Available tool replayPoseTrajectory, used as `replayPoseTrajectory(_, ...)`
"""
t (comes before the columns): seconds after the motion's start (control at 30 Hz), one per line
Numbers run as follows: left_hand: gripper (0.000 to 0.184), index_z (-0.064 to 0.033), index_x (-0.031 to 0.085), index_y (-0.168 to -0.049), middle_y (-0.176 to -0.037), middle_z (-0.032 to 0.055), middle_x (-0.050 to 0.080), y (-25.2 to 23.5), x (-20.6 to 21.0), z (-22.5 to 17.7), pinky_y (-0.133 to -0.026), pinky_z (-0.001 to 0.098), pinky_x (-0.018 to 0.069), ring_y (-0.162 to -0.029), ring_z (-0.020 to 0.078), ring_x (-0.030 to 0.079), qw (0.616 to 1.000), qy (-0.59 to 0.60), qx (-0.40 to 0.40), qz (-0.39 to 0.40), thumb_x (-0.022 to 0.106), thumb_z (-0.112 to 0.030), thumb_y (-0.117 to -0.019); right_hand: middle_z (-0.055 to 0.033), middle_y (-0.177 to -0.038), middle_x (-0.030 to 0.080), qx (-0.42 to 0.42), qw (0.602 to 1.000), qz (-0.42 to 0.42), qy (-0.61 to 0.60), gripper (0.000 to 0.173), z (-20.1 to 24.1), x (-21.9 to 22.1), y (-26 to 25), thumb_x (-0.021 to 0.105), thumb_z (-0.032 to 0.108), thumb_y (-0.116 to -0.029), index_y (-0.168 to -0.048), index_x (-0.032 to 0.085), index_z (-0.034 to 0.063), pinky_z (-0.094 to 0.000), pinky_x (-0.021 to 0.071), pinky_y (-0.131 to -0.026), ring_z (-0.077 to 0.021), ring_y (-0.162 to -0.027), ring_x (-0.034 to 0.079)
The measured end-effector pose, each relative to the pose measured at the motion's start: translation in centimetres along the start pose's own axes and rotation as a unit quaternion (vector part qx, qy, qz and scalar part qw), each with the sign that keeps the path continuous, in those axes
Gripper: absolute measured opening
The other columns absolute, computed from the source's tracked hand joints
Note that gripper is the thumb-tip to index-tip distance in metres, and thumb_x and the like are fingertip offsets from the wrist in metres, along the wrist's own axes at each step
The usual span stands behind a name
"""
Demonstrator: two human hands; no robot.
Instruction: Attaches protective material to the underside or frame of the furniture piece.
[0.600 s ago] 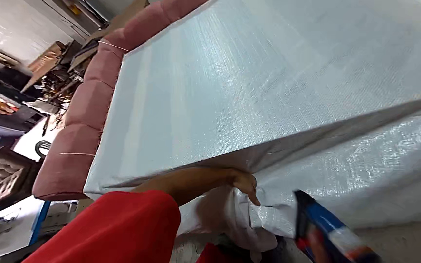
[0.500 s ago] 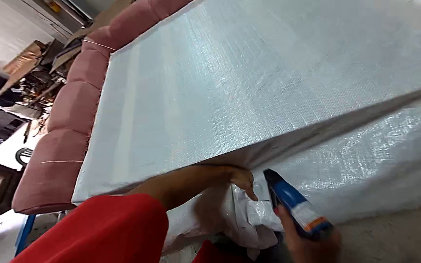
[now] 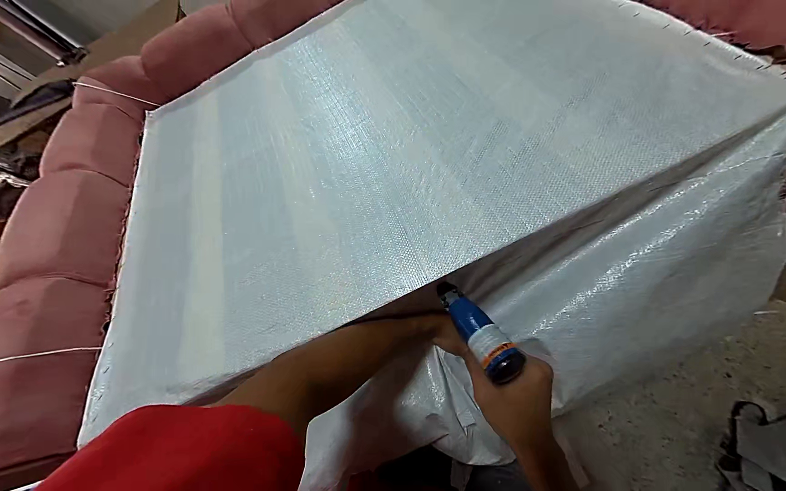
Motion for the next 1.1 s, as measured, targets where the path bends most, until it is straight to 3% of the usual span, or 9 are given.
replayPoseTrajectory(0.07,0.039,0.0042,0.071,-0.108,-0.102,0.0189,0.072,-1.5,3.6,5.2,-0.089,0.0424,0.0546,-0.097,0.0267,0.069,0.968,-0.047,0.166,-0.182,0.068,-0.033,-0.0962,0.0020,-0.082,0.076,-0.002,1.000,0.006,0.009,0.031,0.6,0.8,0.8,0.076,0.030,-0.0783,-0.098,0.078,0.0057,-0.0208,0.0618,-0.070,0.0010,-0.076,0.072)
replayPoseTrajectory(0.27,0.049,-0.0076,0.066,-0.127,-0.126,0.0144,0.067,5.1,12.9,6.0,-0.106,0.0491,0.0517,-0.121,0.0279,0.064,0.919,0.050,-0.021,-0.390,0.069,-0.045,-0.0948,0.0013,-0.084,0.076,0.080,0.993,-0.010,-0.083,0.031,3.1,-2.8,5.9,0.085,0.023,-0.0804,-0.097,0.070,0.0021,-0.0266,0.0662,-0.072,-0.0049,-0.077,0.074)
replayPoseTrajectory(0.43,0.083,-0.0109,0.066,-0.131,-0.138,0.0179,0.060,15.2,22.5,12.1,-0.111,0.0614,0.0408,-0.129,0.0396,0.055,0.820,-0.014,-0.188,-0.540,0.078,-0.070,-0.0744,-0.0039,-0.079,0.074,0.171,0.982,0.076,0.008,0.034,2.5,-7.7,10.1,0.081,0.028,-0.0858,-0.099,0.070,-0.0008,-0.0332,0.0644,-0.067,-0.0091,-0.070,0.073)
replayPoseTrajectory(0.53,0.037,-0.0113,0.073,-0.108,-0.124,0.0088,0.069,15.0,25.4,13.8,-0.109,0.0482,0.0479,-0.122,0.0287,0.062,0.829,-0.031,-0.151,-0.538,0.063,-0.045,-0.0991,-0.0011,-0.073,0.073,0.175,0.980,0.094,0.005,0.032,1.4,-7.2,11.1,0.079,0.034,-0.0880,-0.096,0.072,0.0039,-0.0347,0.0628,-0.058,-0.0105,-0.061,0.070)
replayPoseTrajectory(0.63,0.017,-0.0093,0.073,-0.102,-0.115,0.0091,0.072,14.7,26.2,13.2,-0.105,0.0446,0.0510,-0.116,0.0270,0.065,0.813,-0.055,-0.106,-0.569,0.060,-0.020,-0.1009,-0.0004,-0.072,0.072,0.180,0.979,0.091,-0.022,0.034,2.0,-5.9,11.6,0.078,0.037,-0.0875,-0.097,0.072,0.0047,-0.0346,0.0624,-0.056,-0.0116,-0.059,0.070)
replayPoseTrajectory(0.73,0.020,-0.0093,0.072,-0.108,-0.105,0.0116,0.072,17.3,24.6,9.9,-0.090,0.0477,0.0592,-0.103,0.0288,0.070,0.853,-0.046,-0.107,-0.508,0.058,-0.006,-0.0956,-0.0008,-0.074,0.073,0.166,0.981,0.085,-0.042,0.037,3.1,-4.9,10.9,0.078,0.039,-0.0874,-0.098,0.071,0.0039,-0.0355,0.0636,-0.059,-0.0121,-0.062,0.071)
replayPoseTrajectory(0.8,0.035,-0.0103,0.068,-0.117,-0.106,0.0130,0.072,18.8,22.9,8.1,-0.085,0.0539,0.0581,-0.102,0.0317,0.071,0.922,-0.039,-0.155,-0.354,0.049,-0.037,-0.1041,0.0003,-0.074,0.072,0.147,0.984,0.089,-0.049,0.039,3.5,-3.9,10.3,0.077,0.043,-0.0884,-0.096,0.071,0.0056,-0.0365,0.0640,-0.059,-0.0123,-0.063,0.071)
replayPoseTrajectory(0.87,0.083,-0.0041,0.066,-0.117,-0.105,0.0188,0.071,18.3,20.2,7.6,-0.088,0.0610,0.0548,-0.102,0.0382,0.069,0.961,-0.046,-0.200,-0.188,0.048,-0.080,-0.0899,0.0018,-0.070,0.071,0.132,0.986,0.088,-0.048,0.038,3.9,-2.3,9.4,0.075,0.046,-0.0885,-0.092,0.071,0.0080,-0.0354,0.0640,-0.056,-0.0116,-0.059,0.071)
replayPoseTrajectory(1.1,0.056,0.0032,0.069,-0.109,-0.105,0.0260,0.069,10.4,13.5,14.0,-0.088,0.0689,0.0501,-0.103,0.0440,0.066,0.984,-0.073,-0.159,0.024,0.069,-0.050,-0.0934,0.0009,-0.065,0.066,0.070,0.997,0.011,0.040,0.036,3.9,1.9,5.5,0.073,0.046,-0.0850,-0.082,0.071,0.0108,-0.0383,0.0552,-0.053,-0.0101,-0.058,0.066)
Point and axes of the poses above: each hand's wrist, its own y-axis away from the middle knuckle, its own x-axis out of the palm, z = x × y, the point moved 5 cm from there along -y, towards the middle knuckle
